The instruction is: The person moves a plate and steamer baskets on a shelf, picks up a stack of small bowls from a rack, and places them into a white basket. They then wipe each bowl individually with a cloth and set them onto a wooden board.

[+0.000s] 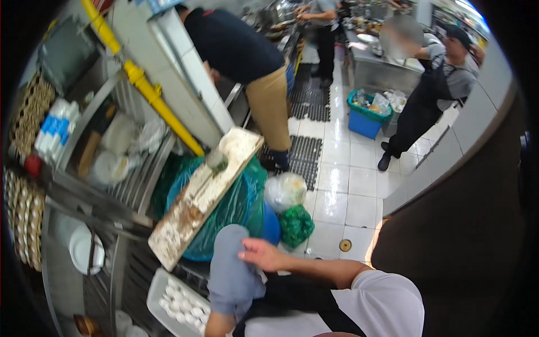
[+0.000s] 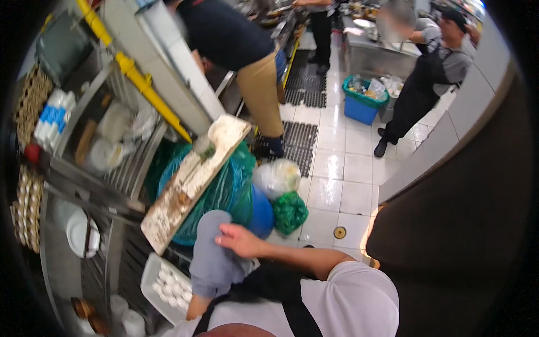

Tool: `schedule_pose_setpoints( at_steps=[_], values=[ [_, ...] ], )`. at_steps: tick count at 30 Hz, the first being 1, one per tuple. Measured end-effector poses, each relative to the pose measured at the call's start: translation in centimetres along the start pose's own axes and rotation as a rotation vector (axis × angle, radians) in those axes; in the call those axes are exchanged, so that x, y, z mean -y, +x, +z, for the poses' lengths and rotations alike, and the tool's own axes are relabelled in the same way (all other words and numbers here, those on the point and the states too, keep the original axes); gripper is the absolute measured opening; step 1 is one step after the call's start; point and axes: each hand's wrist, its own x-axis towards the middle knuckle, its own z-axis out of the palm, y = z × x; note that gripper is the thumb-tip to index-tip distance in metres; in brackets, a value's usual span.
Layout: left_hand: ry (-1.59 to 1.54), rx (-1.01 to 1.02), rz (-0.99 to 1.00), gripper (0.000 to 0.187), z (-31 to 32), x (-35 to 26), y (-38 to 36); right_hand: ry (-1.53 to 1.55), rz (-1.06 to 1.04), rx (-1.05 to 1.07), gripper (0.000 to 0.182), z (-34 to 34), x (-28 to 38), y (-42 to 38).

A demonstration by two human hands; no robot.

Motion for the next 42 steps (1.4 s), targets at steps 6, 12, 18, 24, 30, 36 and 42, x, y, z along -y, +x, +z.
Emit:
schedule_pose_setpoints(
  at_steps=[6,12,18,24,30,36,42],
  values=[
    [0.309,-0.035,0.072,0.042,-0.7,1.9,-2.0,0.273,0.021,0.12,0.031,-3.5,2.2,-2.0],
    [0.464,-0.204,-0.009,0.051,-1.3,5.1,-3.8,-0.825,-0.192,-0.321,0.04,-2.0,3.0,-3.7],
    [0.708,-0.037,0.16,0.055,-3.3,4.1,-4.3,-0.478,-0.263,0.049,0.041,4.0,4.7,-2.1],
    [0.108,-0.055,-0.064,0.051,-5.5,6.5,-9.5,-0.634,-0.22,0.006,0.043,9.1,-1.0,0.5],
    [0.275,-0.043,-0.079,0.05,-12.0,9.9,-12.2,0.537,0.18,-0.118,0.043,8.3,0.3,-0.2],
    [-0.27,-0.404,-0.314,0.052,-17.7,14.3,-16.7,0.857,0.055,0.035,0.049,3.1,-3.2,-1.3],
    [-1.189,-0.574,-0.413,0.055,-20.9,15.5,-17.1,0.708,0.014,-0.246,0.044,6.4,0.1,-3.3]
  ],
)
